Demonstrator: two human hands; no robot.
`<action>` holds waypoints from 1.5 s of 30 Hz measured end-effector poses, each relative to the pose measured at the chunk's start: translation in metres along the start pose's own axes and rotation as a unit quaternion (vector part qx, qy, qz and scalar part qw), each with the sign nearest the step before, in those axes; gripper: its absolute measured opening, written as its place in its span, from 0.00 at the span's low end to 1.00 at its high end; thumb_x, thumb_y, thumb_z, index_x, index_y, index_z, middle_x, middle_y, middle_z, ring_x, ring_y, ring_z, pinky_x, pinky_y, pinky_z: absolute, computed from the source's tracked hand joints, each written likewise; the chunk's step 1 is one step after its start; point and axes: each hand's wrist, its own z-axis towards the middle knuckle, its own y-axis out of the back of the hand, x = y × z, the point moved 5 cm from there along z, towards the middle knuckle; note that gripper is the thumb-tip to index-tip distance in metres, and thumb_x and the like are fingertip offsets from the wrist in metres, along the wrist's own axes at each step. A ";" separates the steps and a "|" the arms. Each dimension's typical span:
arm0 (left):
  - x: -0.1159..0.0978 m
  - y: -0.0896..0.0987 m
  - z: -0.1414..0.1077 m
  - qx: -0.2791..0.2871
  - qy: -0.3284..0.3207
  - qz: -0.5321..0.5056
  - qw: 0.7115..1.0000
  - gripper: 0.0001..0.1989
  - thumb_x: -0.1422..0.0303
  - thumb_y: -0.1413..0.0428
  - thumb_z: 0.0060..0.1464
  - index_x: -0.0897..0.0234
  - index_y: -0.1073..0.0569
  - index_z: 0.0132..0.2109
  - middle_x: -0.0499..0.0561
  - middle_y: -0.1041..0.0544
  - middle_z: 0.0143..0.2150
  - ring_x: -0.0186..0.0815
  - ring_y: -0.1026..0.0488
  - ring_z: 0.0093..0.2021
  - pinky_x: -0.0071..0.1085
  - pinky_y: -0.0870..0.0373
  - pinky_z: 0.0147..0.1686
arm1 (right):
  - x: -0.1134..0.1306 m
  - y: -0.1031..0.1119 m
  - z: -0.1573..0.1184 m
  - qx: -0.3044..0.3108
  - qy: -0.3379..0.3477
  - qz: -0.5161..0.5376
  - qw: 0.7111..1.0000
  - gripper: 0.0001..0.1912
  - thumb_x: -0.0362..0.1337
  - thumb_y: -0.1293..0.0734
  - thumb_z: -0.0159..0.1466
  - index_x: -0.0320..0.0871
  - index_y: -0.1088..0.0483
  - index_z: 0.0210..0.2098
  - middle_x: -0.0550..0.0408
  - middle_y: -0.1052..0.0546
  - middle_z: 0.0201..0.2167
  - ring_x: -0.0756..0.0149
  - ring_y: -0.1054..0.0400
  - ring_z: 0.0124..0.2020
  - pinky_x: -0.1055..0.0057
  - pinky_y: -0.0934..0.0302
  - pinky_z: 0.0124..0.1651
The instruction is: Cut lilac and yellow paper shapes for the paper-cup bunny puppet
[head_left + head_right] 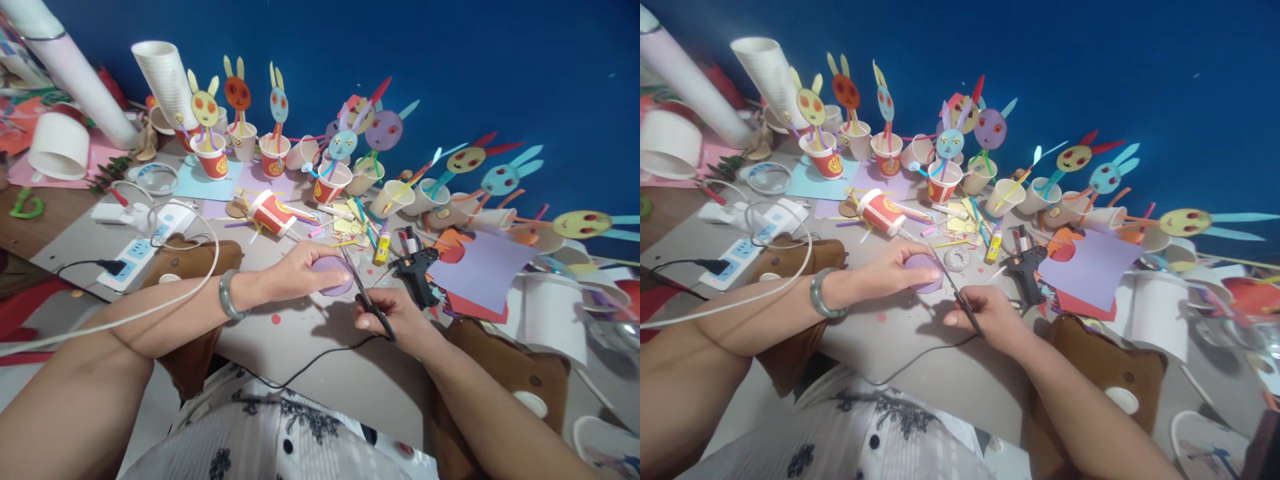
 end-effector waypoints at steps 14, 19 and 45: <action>-0.002 0.000 0.000 0.002 -0.012 0.008 1.000 0.07 0.68 0.43 0.50 0.67 0.28 0.28 0.46 0.30 0.25 0.27 0.36 0.26 0.24 0.35 0.29 | 0.000 0.000 0.000 0.008 -0.001 -0.019 1.000 0.33 0.65 0.25 0.45 0.42 0.38 0.18 0.63 0.41 0.15 0.75 0.51 0.20 0.73 0.57 0.23; -0.002 0.000 0.000 0.007 -0.007 0.006 1.000 0.07 0.68 0.43 0.50 0.68 0.27 0.29 0.46 0.29 0.25 0.26 0.35 0.26 0.23 0.35 0.29 | -0.001 0.001 0.001 0.009 -0.003 -0.036 0.999 0.33 0.65 0.25 0.45 0.41 0.37 0.18 0.63 0.42 0.15 0.75 0.51 0.20 0.73 0.57 0.24; 0.001 0.002 -0.001 -0.008 0.016 -0.002 1.000 0.08 0.67 0.43 0.54 0.68 0.27 0.30 0.47 0.28 0.25 0.26 0.33 0.25 0.22 0.35 0.26 | -0.004 0.008 0.001 -0.026 0.011 -0.052 0.998 0.31 0.62 0.24 0.46 0.41 0.36 0.18 0.62 0.41 0.16 0.74 0.50 0.21 0.73 0.55 0.24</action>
